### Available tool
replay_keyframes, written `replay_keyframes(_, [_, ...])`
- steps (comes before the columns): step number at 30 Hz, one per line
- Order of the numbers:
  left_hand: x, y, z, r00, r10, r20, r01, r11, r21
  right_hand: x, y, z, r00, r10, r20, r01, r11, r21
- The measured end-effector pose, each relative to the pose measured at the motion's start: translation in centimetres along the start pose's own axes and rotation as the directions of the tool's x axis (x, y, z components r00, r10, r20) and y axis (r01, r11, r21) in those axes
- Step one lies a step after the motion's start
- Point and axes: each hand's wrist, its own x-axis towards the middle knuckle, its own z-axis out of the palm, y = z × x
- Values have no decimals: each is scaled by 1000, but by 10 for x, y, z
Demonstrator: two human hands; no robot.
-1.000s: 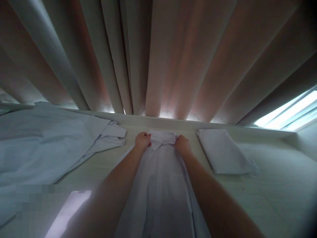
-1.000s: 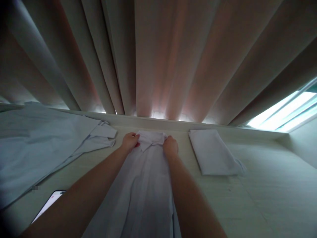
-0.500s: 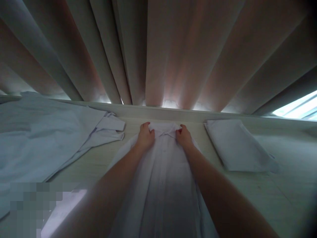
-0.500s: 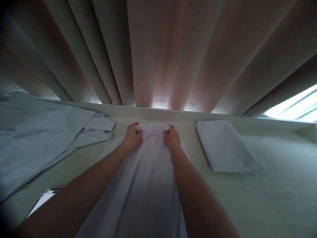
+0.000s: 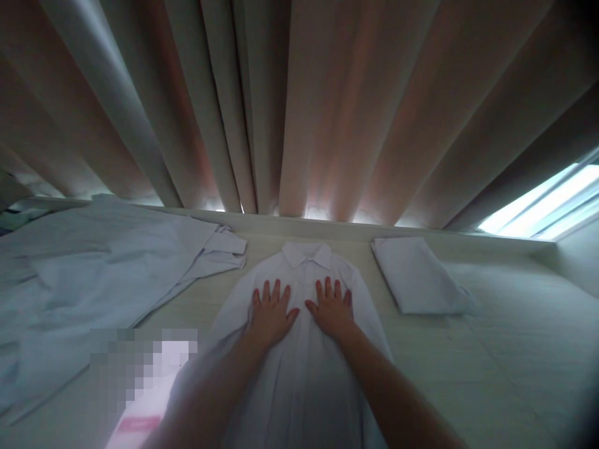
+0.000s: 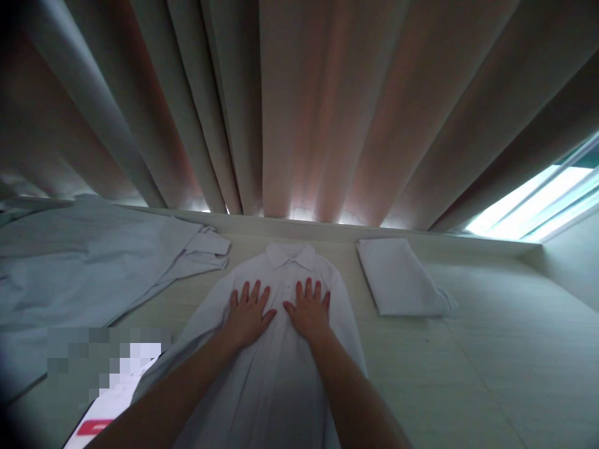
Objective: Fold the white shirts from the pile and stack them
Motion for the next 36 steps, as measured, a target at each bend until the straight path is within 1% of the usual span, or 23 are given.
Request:
replay_keyframes(4, [12, -9, -1, 999, -32, -9, 32, 999, -6, 9, 9, 3, 997, -40, -60, 40, 999, -4])
replay_keyframes(11, [43, -33, 2, 999, 41, 5, -40, 997, -68, 36, 28, -4, 986, -156, -50, 156, 988, -14])
replay_keyframes(15, [49, -39, 1, 997, 76, 14, -75, 994, -74, 46, 31, -4, 984, -167, -59, 167, 986, -10])
replay_keyframes(19, [48, -38, -6, 997, 72, 27, -70, 996, -55, 43, 36, -10, 982, -186, -31, 187, 982, 23])
replay_keyframes(21, [40, -33, -11, 999, 37, 22, -37, 999, -36, 33, 43, -15, 979, -202, -42, 203, 979, 30])
replay_keyframes(23, [24, -24, -16, 1000, 12, 8, -12, 1000, -26, 17, 53, -20, 976, -211, -48, 212, 977, 24])
replay_keyframes(26, [-15, -11, -21, 1000, 25, 4, -24, 999, -26, -15, 67, -26, 980, -198, 9, 198, 980, 17])
replay_keyframes(28, [-43, -5, -23, 999, 32, 23, -31, 999, -23, -39, 71, -28, 983, -177, 43, 177, 984, 4])
replay_keyframes(30, [-69, -1, -23, 999, 33, 43, -32, 999, -20, -63, 67, -29, 985, -167, 50, 169, 985, -20])
replay_keyframes(32, [-87, 0, -23, 998, 38, 55, -37, 999, -21, -85, 57, -27, 984, -174, 43, 176, 984, -42])
replay_keyframes(34, [-98, 0, -23, 997, 36, 67, -35, 999, -25, -102, 44, -23, 985, -170, 42, 172, 984, -47])
replay_keyframes(36, [-102, 0, -23, 996, 22, 89, -19, 999, -31, -113, 35, -18, 989, -137, 48, 139, 989, -40])
